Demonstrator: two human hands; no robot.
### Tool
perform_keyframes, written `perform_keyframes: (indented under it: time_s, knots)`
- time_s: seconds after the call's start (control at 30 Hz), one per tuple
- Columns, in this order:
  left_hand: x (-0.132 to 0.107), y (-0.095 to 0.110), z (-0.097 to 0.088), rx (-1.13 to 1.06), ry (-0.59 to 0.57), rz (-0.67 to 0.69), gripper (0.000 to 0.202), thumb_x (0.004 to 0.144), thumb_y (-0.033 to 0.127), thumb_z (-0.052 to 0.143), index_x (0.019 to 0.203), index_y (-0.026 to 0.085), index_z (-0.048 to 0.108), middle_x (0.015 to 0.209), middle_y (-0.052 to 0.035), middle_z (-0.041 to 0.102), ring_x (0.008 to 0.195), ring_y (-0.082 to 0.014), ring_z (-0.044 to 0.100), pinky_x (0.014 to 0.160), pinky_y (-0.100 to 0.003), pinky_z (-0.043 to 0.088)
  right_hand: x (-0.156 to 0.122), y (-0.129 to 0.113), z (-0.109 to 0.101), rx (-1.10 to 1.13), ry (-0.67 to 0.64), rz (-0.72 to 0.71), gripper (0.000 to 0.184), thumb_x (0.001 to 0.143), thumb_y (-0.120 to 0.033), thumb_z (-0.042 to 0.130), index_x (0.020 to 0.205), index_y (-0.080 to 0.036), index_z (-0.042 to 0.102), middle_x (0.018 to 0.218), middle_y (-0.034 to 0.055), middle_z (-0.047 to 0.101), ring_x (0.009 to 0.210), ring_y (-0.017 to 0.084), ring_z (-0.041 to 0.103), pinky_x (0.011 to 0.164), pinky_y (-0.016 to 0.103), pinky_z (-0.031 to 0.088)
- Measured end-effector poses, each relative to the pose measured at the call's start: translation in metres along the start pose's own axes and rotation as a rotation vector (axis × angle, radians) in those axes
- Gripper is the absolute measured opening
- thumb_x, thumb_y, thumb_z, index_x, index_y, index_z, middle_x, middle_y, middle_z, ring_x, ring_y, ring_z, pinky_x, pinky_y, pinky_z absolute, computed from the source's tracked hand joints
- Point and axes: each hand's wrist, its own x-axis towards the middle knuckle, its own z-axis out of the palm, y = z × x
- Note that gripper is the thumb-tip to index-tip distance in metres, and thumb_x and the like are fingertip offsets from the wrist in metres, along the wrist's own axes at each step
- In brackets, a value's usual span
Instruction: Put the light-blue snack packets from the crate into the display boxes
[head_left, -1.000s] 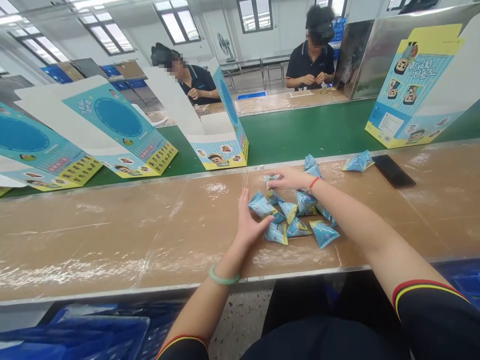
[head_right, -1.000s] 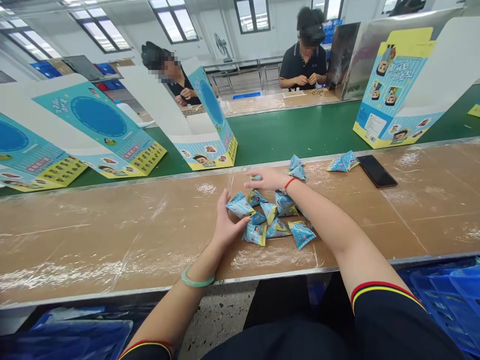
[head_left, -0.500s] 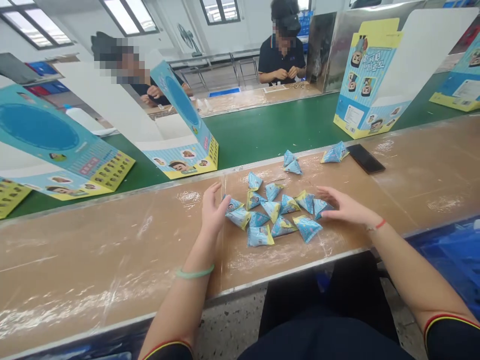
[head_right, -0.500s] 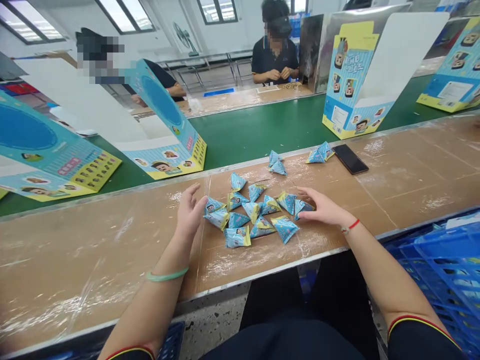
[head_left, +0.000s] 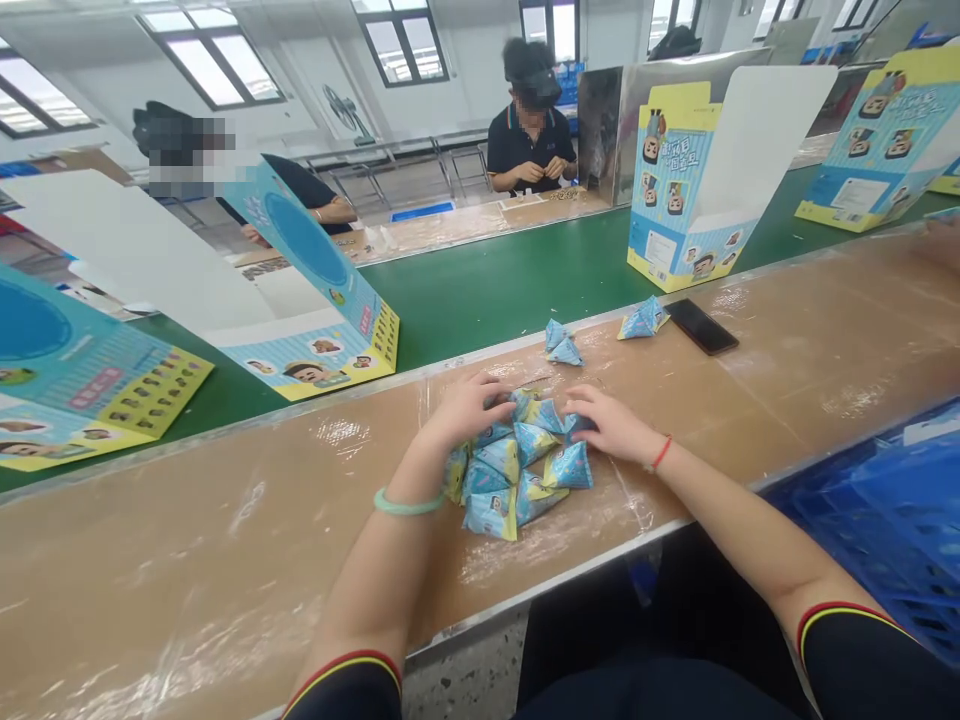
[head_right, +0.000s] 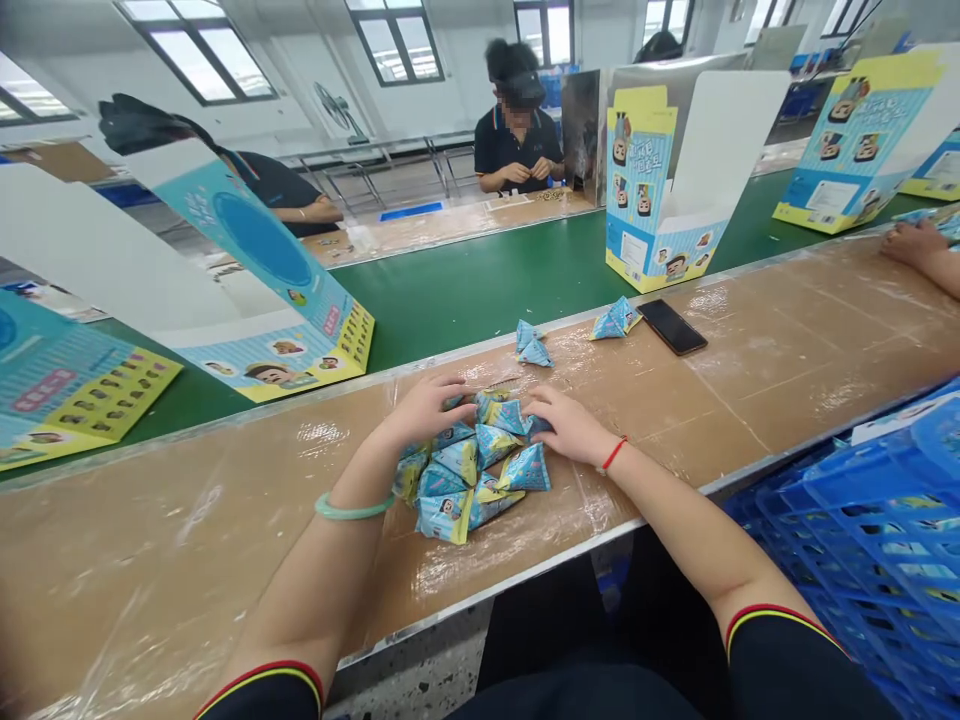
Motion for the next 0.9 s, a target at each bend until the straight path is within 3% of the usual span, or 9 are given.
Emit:
perform_keyframes:
  time_s: [0.1,0.2,0.27,0.33,0.43,0.5,0.6,0.77,0.9]
  knots:
    - [-0.014,-0.005,0.001,0.017,0.036,-0.078,0.036,0.088,0.051,0.056,0.108,0.029,0.077,0.126,-0.0073,0.067,0.128,-0.0330,0.055,0.113,-0.052,0.042,-0.024,0.003,-0.032,-0.026,0.167,0.080,0.031,0.080,-0.022,0.078,0.111,-0.022,0.074,0.113,0.0124,0.069,0.113,0.031,0.064,0.100,0.053,0.053]
    - [-0.020,0.001,0.002,0.012,0.076,-0.127,0.040,0.089,0.047,0.056,0.119,0.026,0.073,0.133,-0.0088,0.064,0.130,-0.0322,0.054,0.115,-0.052,0.040,-0.065,0.010,-0.077,0.309,0.429,0.165,0.044,0.085,-0.047,0.074,0.123,-0.025,0.068,0.114,0.0093,0.071,0.107,0.029,0.069,0.094,0.049,0.057]
    - [-0.020,0.010,0.003,0.011,0.076,-0.130,0.042,0.089,0.045,0.057,0.124,0.025,0.070,0.135,-0.0094,0.063,0.130,-0.0315,0.053,0.115,-0.051,0.041,-0.091,0.015,-0.103,0.482,0.601,0.236,0.054,0.079,-0.062,0.073,0.120,-0.027,0.070,0.111,0.0081,0.073,0.098,0.029,0.071,0.088,0.049,0.060]
    - [-0.018,0.018,0.004,0.017,0.069,-0.128,0.042,0.089,0.045,0.057,0.124,0.024,0.069,0.135,-0.0092,0.063,0.130,-0.0311,0.054,0.114,-0.050,0.042,-0.108,0.014,-0.123,0.448,0.708,0.338,0.054,0.068,-0.062,0.083,0.112,-0.031,0.074,0.112,0.0073,0.073,0.099,0.032,0.071,0.093,0.055,0.058]
    - [-0.016,0.023,0.005,0.029,0.078,-0.135,0.043,0.089,0.045,0.057,0.126,0.025,0.067,0.134,-0.0085,0.063,0.130,-0.0307,0.053,0.114,-0.049,0.043,-0.119,0.002,-0.140,0.360,0.828,0.373,0.047,0.068,-0.057,0.086,0.109,-0.039,0.075,0.118,0.0052,0.071,0.113,0.037,0.066,0.107,0.064,0.048]
    - [-0.017,0.022,0.004,0.038,0.080,-0.140,0.046,0.090,0.046,0.057,0.129,0.025,0.066,0.137,-0.0085,0.061,0.132,-0.0308,0.052,0.115,-0.050,0.041,-0.118,-0.006,-0.145,0.369,0.834,0.335,0.043,0.073,-0.056,0.082,0.111,-0.040,0.074,0.120,0.0046,0.071,0.115,0.037,0.065,0.107,0.064,0.048]
    - [-0.018,0.014,0.004,0.049,0.076,-0.145,0.050,0.089,0.049,0.055,0.131,0.023,0.065,0.142,-0.0104,0.059,0.135,-0.0322,0.050,0.116,-0.052,0.039,-0.110,-0.003,-0.145,0.358,0.805,0.346,0.046,0.071,-0.054,0.082,0.110,-0.031,0.074,0.113,0.0073,0.073,0.103,0.033,0.071,0.096,0.058,0.057]
    - [-0.017,-0.001,0.003,0.045,0.076,-0.143,0.055,0.089,0.054,0.053,0.132,0.022,0.065,0.141,-0.0119,0.059,0.134,-0.0338,0.051,0.116,-0.054,0.039,-0.112,0.043,-0.130,0.158,0.731,0.468,0.056,0.070,-0.054,0.081,0.113,-0.019,0.072,0.110,0.0116,0.074,0.098,0.030,0.071,0.091,0.050,0.060]
    - [-0.014,0.001,0.003,0.047,0.081,-0.148,0.055,0.089,0.056,0.053,0.131,0.023,0.065,0.141,-0.0120,0.059,0.134,-0.0335,0.051,0.117,-0.054,0.038,-0.120,0.064,-0.114,-0.110,0.631,0.477,0.066,0.074,-0.060,0.076,0.121,-0.016,0.068,0.124,0.0182,0.068,0.112,0.036,0.065,0.101,0.058,0.052]
